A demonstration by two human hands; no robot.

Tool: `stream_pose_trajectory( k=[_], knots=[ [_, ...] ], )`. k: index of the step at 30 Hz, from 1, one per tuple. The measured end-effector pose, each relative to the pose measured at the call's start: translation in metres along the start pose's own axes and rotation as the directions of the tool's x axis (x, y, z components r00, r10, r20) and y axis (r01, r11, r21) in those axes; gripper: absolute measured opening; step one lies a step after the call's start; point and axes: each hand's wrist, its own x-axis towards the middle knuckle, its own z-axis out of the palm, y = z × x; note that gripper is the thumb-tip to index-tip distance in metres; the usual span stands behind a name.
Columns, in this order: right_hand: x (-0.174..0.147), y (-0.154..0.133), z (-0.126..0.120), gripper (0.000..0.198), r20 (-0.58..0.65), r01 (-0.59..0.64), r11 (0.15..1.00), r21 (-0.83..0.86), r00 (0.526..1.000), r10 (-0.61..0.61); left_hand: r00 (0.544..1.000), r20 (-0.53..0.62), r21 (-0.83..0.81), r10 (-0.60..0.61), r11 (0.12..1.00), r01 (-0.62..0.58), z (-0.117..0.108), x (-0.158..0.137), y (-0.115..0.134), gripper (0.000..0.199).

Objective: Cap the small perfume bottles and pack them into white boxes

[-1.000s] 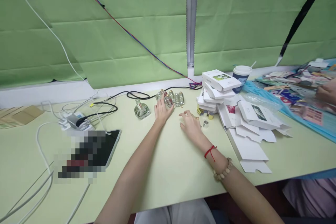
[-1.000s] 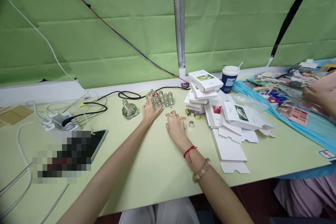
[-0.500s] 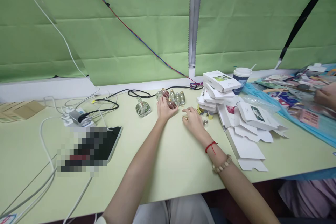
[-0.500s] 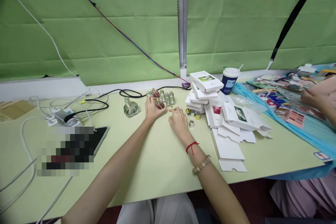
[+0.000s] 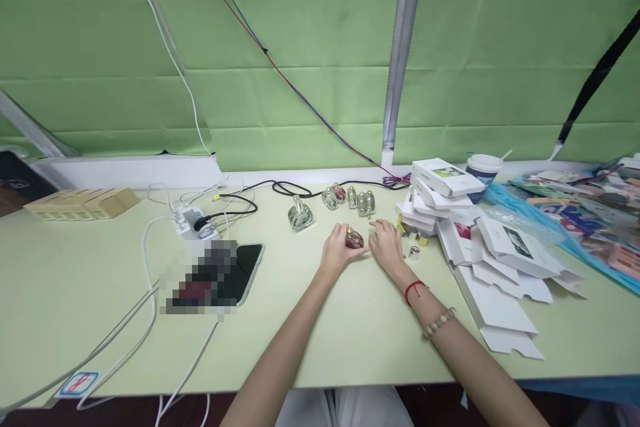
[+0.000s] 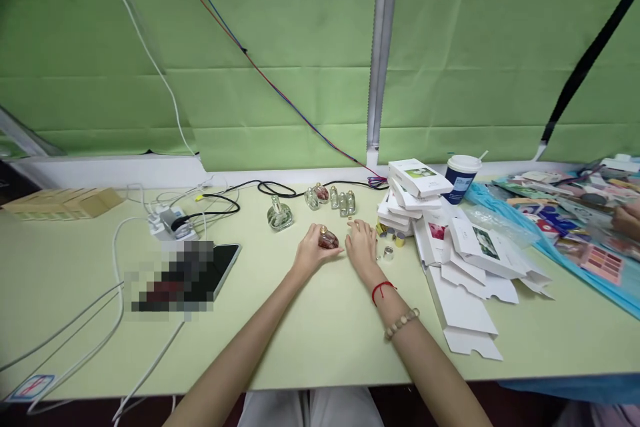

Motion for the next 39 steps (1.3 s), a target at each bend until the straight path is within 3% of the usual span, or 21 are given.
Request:
stream_pose_trajectory(
  k=[5, 13, 22, 28, 39],
  knots=[
    [0.016, -0.008, 0.016, 0.038, 0.006, 0.054, 0.997, -0.053, 0.999, -0.054, 0.998, 0.035, -0.066, 0.051, 0.997, -0.049, -0.002, 0.002, -0.005, 0.048],
    [0.028, -0.019, 0.018, 0.058, 0.26, 0.143, 0.965, -0.221, 0.962, -0.083, 0.999, -0.038, -0.215, -0.03, 0.976, 0.021, -0.004, 0.012, -0.015, 0.041],
    [0.025, -0.018, 0.02, 0.056, 0.282, 0.103, 0.969, -0.224, 0.959, -0.037, 0.999, -0.045, -0.15, -0.016, 0.989, 0.009, -0.002, 0.007, -0.009, 0.036],
    [0.022, -0.018, 0.017, 0.042, 0.265, 0.075, 0.983, -0.166, 0.964, -0.029, 0.998, -0.059, -0.129, -0.007, 0.992, 0.0, -0.002, 0.003, -0.005, 0.036],
    [0.026, -0.011, 0.019, 0.034, 0.236, 0.151, 0.988, -0.034, 0.962, -0.139, 0.998, -0.041, -0.088, 0.053, 0.995, -0.057, 0.0, 0.0, -0.003, 0.035]
  ],
)
